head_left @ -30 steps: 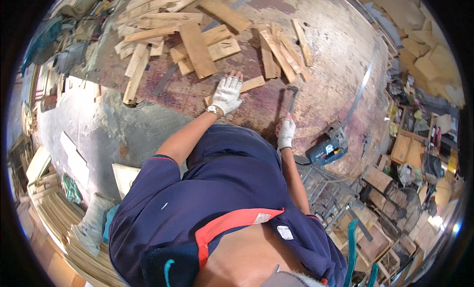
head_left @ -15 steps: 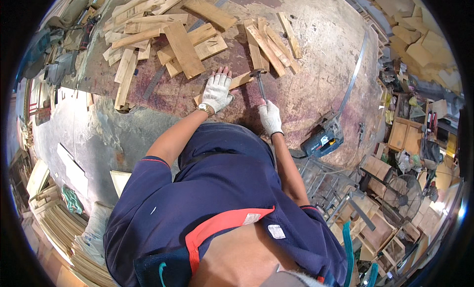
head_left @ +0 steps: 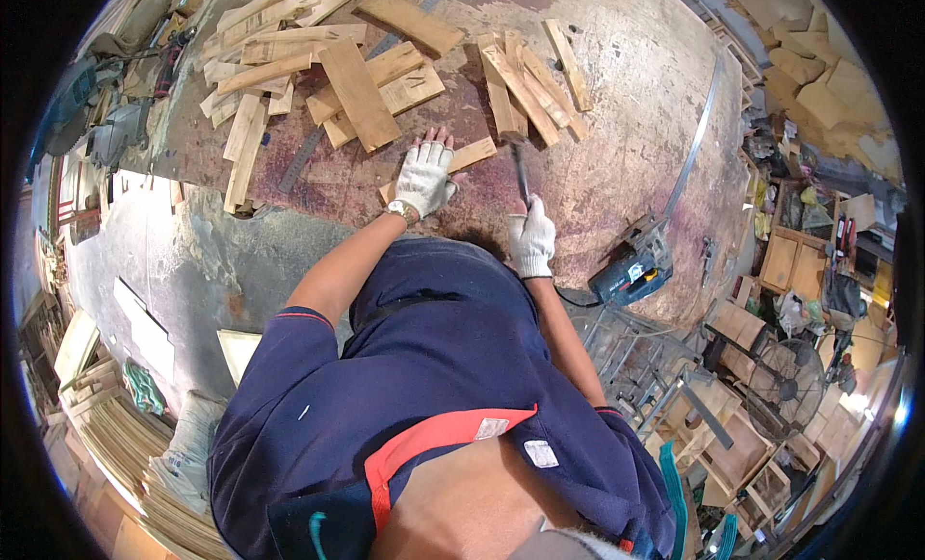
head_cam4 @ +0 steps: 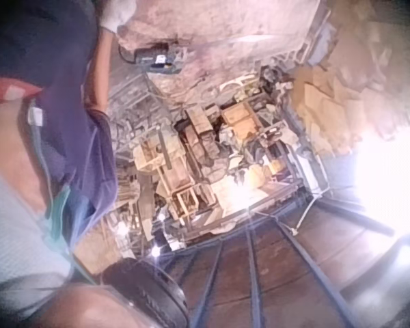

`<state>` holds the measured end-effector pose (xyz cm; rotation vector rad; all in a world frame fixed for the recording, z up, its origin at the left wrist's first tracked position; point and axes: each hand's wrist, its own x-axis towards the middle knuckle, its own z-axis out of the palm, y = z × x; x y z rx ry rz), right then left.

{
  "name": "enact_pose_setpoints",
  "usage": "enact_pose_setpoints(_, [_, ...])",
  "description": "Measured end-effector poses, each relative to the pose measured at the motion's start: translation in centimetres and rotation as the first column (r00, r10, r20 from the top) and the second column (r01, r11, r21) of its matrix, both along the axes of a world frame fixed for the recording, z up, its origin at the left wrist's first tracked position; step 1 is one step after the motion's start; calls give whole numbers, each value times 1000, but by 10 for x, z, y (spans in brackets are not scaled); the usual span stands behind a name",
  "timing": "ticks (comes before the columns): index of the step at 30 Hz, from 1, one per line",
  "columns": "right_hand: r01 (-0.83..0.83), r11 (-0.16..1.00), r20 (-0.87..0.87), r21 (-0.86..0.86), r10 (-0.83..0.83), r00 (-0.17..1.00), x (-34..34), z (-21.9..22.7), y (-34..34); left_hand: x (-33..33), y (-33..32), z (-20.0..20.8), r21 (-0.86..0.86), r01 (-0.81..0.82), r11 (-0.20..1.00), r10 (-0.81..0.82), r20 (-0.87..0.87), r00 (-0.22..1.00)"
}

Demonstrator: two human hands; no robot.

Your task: The person uses a hammer to split small wooden pieces on a workbench, then switches to an angle grinder to smooth and shape the wood, producing sparks. The person handles multiple wood pieces sequentially.

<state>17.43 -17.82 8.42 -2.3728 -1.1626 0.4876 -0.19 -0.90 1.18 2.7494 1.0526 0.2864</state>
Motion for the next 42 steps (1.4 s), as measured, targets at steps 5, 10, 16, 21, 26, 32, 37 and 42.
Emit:
enact_pose_setpoints(5, [-77,975,75,-211,94,993,3,-29,-11,3,0,-2,36,21,999,-20,-19,1000])
enact_pose_setpoints(10, [-128,979,-16,-161,127,992,-6,20,14,1,0,-3,-21,-14,1000,14,4,1000])
enact_pose_setpoints(16, [122,948,-104,293,-95,990,1,28,26,-1,-2,-1,21,-9,1000,8,32,999])
enact_pose_setpoints(21, [-180,970,-60,-166,172,983,10,-15,8,4,0,-1,13,13,1000,-13,-25,1000])
enact_pose_setpoints(26, [-14,997,-59,82,19,998,-7,45,31,-3,-6,-4,9,-1,1000,0,21,1000])
enact_pose_setpoints(32, [26,935,39,354,-43,998,-1,36,50,1,-1,3,-3,7,1000,-7,37,999])
enact_pose_setpoints(37, [1,988,-132,157,20,991,19,49,52,-1,2,1,-139,-40,989,48,54,997])
enact_pose_setpoints(42, [-46,995,-77,90,53,996,20,75,53,7,-3,17,-256,-129,958,180,188,965])
